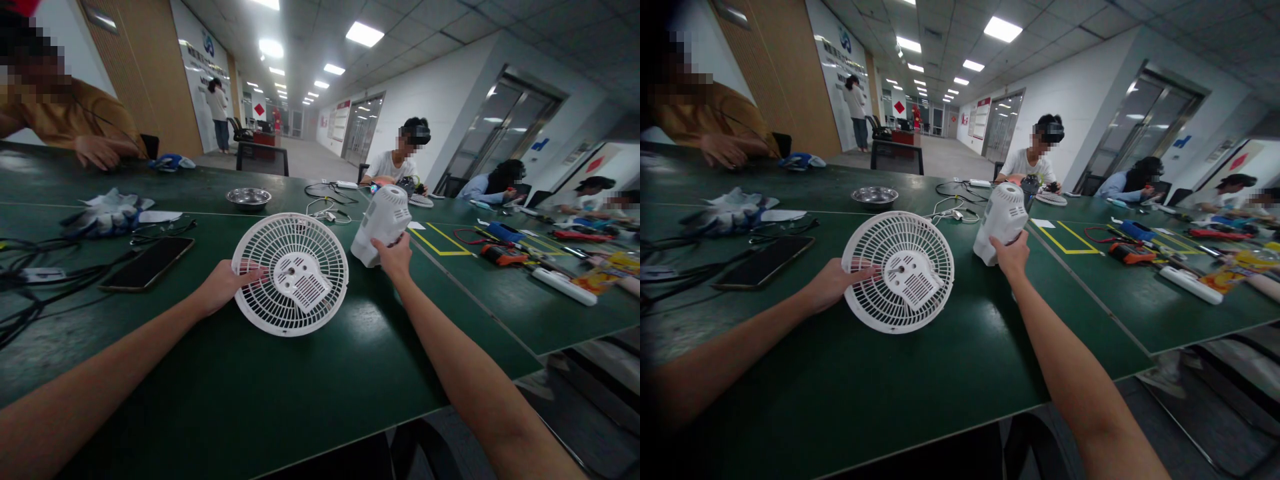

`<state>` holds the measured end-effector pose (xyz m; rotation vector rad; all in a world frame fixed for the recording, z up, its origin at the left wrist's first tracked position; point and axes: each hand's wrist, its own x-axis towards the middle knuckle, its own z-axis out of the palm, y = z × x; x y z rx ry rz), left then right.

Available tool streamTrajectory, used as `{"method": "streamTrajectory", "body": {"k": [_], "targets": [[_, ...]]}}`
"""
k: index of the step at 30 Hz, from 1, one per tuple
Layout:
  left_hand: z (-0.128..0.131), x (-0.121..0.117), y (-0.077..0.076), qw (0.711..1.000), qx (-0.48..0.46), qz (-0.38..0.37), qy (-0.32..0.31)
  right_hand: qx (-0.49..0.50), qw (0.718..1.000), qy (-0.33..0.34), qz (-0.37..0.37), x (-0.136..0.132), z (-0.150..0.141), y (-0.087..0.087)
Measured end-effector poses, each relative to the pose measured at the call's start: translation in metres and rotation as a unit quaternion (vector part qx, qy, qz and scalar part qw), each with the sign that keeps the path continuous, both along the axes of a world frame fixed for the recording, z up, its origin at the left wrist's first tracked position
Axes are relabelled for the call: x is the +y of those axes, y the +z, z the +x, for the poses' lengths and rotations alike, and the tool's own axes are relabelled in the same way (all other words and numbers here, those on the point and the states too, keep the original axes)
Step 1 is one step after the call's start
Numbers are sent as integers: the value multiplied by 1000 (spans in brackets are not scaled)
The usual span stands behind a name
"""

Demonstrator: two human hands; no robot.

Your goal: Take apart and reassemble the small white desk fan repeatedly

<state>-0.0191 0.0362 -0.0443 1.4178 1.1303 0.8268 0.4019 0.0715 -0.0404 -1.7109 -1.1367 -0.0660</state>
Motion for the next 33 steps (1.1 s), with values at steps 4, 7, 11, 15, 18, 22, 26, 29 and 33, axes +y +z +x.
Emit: {"method": "streamTrajectory", "body": {"k": [4,7,11,15,18,22,26,29,33], "targets": [[-2,3,-4,1000,0,7,-6,19,999,-36,4,4,23,-1],[-1,-3,3,1000,6,8,-11,39,999,-28,3,6,28,-2],[1,-9,10,1000,4,10,-13,50,999,1,22,5,25,2],[2,-7,7,1000,0,13,-7,35,994,32,99,4,24,8],[1,-3,2,1000,-8,10,-1,25,992,36,121,3,26,11],[-1,-1,-1,1000,-13,7,-10,24,990,21,134,3,28,10],[-1,-1,0,1000,-13,7,-10,26,988,35,149,6,30,8],[-1,-1,0,1000,-11,5,-6,29,985,38,163,8,32,6],[1,-2,1,1000,-8,17,-1,-4,985,32,170,9,33,5]]}}
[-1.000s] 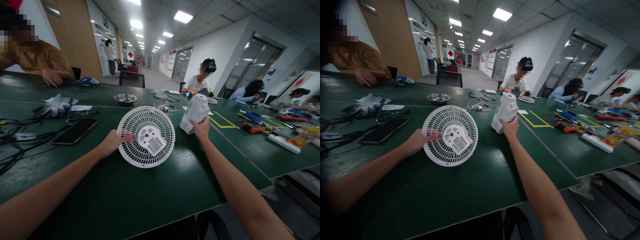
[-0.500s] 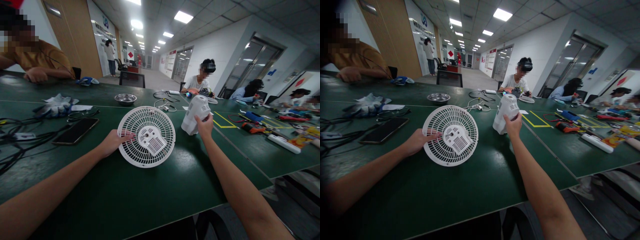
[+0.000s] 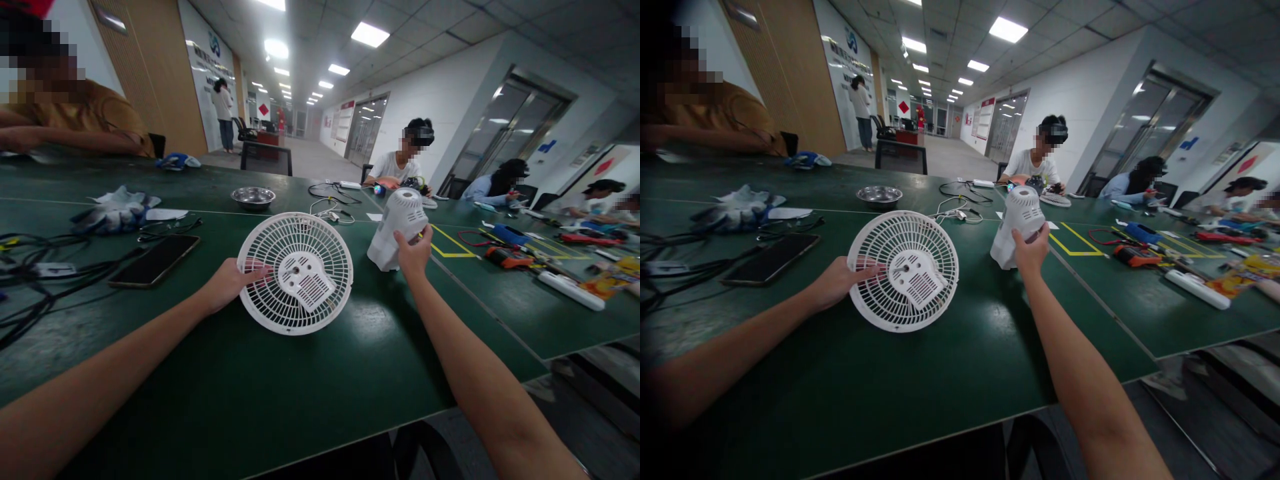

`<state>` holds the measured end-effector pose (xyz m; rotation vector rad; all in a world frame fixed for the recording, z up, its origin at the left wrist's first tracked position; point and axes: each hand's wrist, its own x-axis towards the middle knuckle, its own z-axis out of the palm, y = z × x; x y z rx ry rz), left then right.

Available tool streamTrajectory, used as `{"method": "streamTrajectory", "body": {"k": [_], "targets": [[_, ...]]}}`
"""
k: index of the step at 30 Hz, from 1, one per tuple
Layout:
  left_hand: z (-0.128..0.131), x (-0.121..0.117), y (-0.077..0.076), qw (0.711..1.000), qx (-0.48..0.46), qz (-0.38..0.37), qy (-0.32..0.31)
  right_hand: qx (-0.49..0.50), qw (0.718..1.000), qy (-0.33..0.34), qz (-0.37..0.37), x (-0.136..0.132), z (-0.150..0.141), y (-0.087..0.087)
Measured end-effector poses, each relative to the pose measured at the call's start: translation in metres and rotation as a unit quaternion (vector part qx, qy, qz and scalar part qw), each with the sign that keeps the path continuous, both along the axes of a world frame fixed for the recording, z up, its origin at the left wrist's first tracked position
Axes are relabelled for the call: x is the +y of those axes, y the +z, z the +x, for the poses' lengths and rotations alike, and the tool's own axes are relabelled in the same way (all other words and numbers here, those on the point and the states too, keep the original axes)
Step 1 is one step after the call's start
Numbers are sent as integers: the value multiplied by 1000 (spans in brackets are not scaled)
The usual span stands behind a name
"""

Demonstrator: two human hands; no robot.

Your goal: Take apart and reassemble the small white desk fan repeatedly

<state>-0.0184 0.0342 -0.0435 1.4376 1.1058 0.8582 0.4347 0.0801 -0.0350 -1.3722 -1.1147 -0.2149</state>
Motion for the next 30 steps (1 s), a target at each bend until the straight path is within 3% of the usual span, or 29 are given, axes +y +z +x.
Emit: {"method": "streamTrajectory", "body": {"k": [8,12,17,21,25,30], "targets": [[-1,-1,2,1000,9,4,-7,-101,991,-78,44,-11,-10,10],[-3,3,-1,1000,7,3,-19,-118,992,-11,53,-22,-40,16],[-4,5,-3,999,21,20,-19,-130,978,133,-96,-35,-93,5],[-4,3,2,999,35,17,-27,-129,948,189,-222,-34,-112,-10],[-4,3,3,999,41,18,-29,-140,922,174,-318,-31,-111,-15],[-5,6,-1,997,40,44,-42,-229,880,80,-407,-31,-110,-16]]}}
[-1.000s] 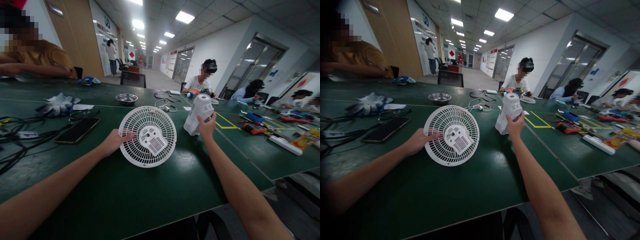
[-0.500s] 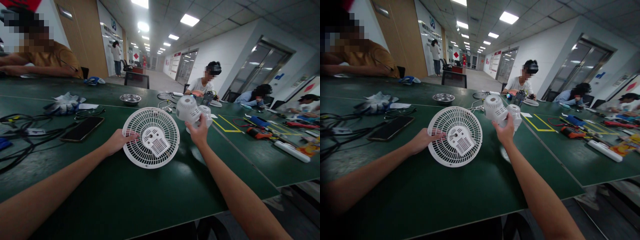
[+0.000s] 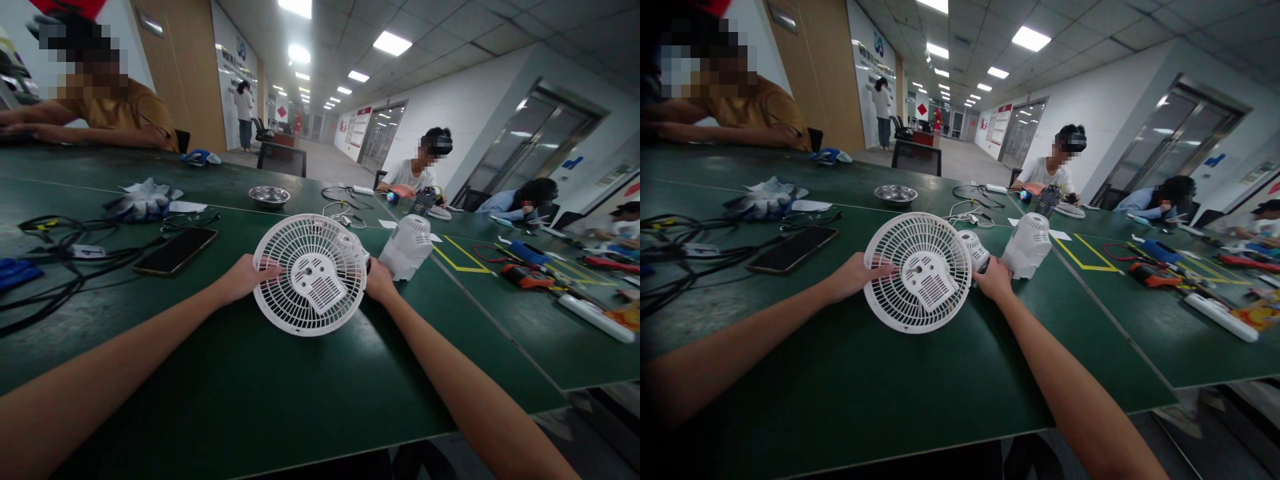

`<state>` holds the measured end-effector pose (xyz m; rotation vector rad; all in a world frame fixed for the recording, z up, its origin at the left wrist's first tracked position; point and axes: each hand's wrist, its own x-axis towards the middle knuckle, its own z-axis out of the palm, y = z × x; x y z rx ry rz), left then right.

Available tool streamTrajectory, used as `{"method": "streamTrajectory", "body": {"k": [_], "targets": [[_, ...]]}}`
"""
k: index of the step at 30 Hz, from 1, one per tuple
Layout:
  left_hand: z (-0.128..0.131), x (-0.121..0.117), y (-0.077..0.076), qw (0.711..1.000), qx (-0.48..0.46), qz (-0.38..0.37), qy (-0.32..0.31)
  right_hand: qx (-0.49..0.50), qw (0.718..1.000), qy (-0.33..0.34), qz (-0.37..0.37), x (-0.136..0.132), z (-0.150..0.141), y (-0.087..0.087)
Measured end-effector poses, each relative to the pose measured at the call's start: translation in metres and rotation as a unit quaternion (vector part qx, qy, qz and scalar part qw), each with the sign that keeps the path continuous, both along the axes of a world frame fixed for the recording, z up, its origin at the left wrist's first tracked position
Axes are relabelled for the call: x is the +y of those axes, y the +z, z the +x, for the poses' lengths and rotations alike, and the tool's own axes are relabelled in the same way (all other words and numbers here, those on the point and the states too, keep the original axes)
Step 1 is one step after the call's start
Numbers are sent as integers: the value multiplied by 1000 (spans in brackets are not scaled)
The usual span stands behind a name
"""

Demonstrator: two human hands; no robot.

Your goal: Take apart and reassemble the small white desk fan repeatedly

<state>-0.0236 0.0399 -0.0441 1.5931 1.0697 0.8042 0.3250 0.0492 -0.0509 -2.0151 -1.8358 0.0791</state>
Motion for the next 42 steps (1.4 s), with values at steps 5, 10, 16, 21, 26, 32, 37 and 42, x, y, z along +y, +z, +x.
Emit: {"method": "streamTrajectory", "body": {"k": [5,10,16,21,26,32,37,42], "targets": [[-1,1,0,1000,14,6,-6,-84,996,13,-16,-4,-1,3],[0,-4,6,999,30,14,-6,-69,995,37,67,-10,2,18],[0,-6,8,999,32,16,0,323,920,206,-84,-31,-22,22],[-1,-2,4,999,36,7,0,582,707,230,-330,-52,-48,16],[-2,-1,3,999,46,25,-1,650,621,196,-391,-62,-59,20],[-3,0,1,998,50,19,12,715,581,175,-348,-68,-73,27],[-2,1,-2,997,62,49,19,721,612,166,-279,-71,-79,29],[-1,7,-9,999,14,27,22,692,693,174,-105,-68,-75,28]]}}
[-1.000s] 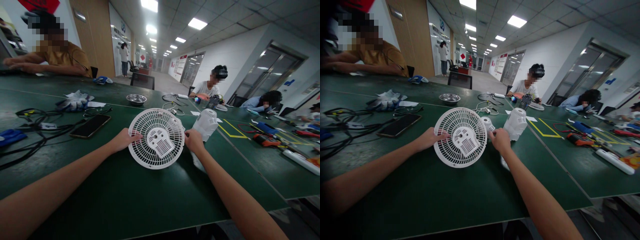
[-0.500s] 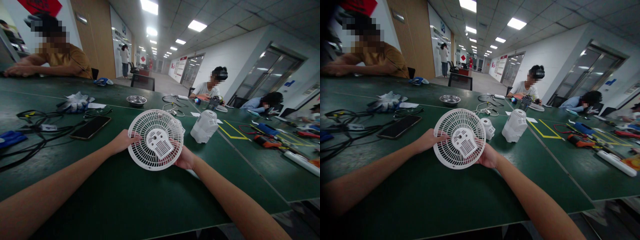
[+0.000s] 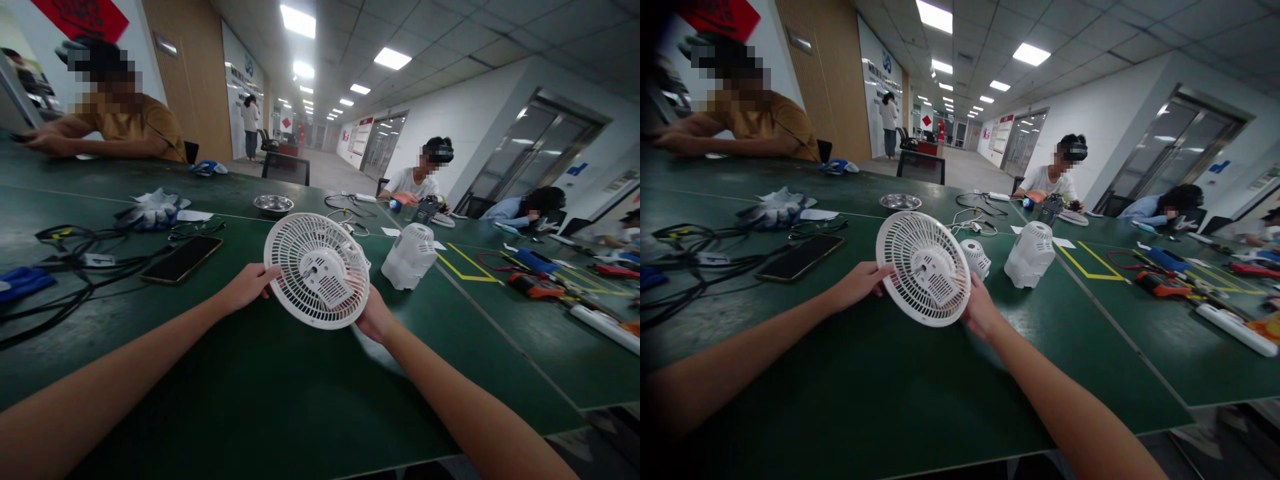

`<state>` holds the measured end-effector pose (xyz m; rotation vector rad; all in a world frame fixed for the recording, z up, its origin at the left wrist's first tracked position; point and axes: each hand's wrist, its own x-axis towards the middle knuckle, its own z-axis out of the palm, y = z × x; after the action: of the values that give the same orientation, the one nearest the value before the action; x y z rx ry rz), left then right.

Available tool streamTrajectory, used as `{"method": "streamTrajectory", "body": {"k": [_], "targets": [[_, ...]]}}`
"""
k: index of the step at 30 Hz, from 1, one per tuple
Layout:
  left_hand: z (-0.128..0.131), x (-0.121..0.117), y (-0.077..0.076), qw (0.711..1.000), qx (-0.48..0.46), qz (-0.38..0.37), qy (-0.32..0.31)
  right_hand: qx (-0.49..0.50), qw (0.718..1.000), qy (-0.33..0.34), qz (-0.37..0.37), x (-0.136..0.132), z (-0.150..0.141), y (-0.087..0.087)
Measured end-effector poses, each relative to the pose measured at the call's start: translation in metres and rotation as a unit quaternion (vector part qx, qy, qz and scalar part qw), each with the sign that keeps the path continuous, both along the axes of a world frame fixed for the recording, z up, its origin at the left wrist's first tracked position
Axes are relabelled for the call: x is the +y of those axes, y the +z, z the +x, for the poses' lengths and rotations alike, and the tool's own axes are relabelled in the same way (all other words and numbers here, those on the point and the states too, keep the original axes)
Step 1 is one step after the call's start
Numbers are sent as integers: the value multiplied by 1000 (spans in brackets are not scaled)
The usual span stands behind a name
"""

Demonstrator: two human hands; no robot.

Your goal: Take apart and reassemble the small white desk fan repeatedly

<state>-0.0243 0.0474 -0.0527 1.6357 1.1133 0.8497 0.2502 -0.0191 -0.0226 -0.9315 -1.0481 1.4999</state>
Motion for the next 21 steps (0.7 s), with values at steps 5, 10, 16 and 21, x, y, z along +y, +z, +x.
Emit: {"method": "streamTrajectory", "body": {"k": [5,10,16,21], "targets": [[-2,4,-4,990,-110,-86,26,-197,962,-83,168,5,16,3],[-4,-1,3,950,-255,-174,-35,-367,890,-75,261,5,20,-4],[-4,8,0,939,-250,-236,30,-466,818,-37,337,12,18,-11],[-3,12,-5,940,-241,-237,37,-458,792,-81,395,32,41,-15]]}}
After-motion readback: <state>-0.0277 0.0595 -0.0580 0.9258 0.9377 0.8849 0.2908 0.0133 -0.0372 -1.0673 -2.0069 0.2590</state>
